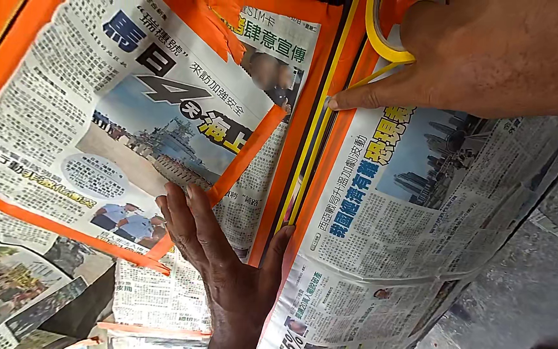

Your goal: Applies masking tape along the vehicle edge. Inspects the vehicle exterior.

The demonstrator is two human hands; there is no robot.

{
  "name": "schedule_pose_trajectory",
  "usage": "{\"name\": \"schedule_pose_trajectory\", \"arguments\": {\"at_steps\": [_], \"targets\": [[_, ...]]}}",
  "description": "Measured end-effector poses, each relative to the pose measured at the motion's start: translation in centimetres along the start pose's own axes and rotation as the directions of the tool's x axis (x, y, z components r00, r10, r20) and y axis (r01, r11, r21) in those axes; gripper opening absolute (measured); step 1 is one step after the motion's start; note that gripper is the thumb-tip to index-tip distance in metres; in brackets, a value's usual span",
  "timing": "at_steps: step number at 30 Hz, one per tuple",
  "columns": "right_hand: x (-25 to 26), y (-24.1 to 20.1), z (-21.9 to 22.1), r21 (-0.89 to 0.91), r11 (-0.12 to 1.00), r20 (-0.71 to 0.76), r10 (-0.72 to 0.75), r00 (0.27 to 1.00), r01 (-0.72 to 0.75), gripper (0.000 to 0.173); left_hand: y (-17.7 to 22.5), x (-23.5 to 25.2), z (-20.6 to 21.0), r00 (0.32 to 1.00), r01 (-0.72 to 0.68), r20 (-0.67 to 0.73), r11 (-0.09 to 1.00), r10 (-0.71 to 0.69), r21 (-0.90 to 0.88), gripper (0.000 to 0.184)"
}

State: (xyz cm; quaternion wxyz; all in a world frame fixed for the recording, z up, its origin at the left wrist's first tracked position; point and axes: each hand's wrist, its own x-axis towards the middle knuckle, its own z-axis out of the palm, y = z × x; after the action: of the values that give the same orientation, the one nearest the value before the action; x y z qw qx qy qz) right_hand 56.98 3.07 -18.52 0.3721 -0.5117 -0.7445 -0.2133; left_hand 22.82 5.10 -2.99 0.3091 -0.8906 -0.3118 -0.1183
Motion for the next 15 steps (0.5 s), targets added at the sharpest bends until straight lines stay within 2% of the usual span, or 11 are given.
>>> {"name": "schedule_pose_trajectory", "arguments": {"at_steps": [3,6,9,12,15], "targets": [[-0.14,0.17,0.07,-0.012,1.000,-0.016,-0.028,0.999,0.028,0.074,0.14,0.34,0.13,1.000,0.000,0.001,1.000,0.000,-0.010,0.113],[0.12,0.10,-0.01,0.043,0.999,-0.027,0.012,1.000,-0.011,0.064,0.16,0.42,0.09,1.000,0.007,0.014,1.000,-0.007,-0.012,0.113],[0.40,-0.04,-0.45,0.108,0.993,-0.008,0.037,0.999,-0.036,0.064,0.08,0.42,-0.02,1.000,0.006,0.025,1.000,-0.006,-0.006,0.112],[0.19,0.34,0.00,0.072,0.997,-0.045,-0.017,0.999,0.020,0.072,0.01,0.52,-0.05,0.999,0.003,0.033,1.000,-0.003,-0.003,0.112],[0.02,0.28,0.53,0.028,0.999,-0.068,-0.015,0.998,0.017,0.072,0.03,0.54,-0.10,0.999,0.004,0.032,1.000,-0.004,-0.006,0.112]]}}
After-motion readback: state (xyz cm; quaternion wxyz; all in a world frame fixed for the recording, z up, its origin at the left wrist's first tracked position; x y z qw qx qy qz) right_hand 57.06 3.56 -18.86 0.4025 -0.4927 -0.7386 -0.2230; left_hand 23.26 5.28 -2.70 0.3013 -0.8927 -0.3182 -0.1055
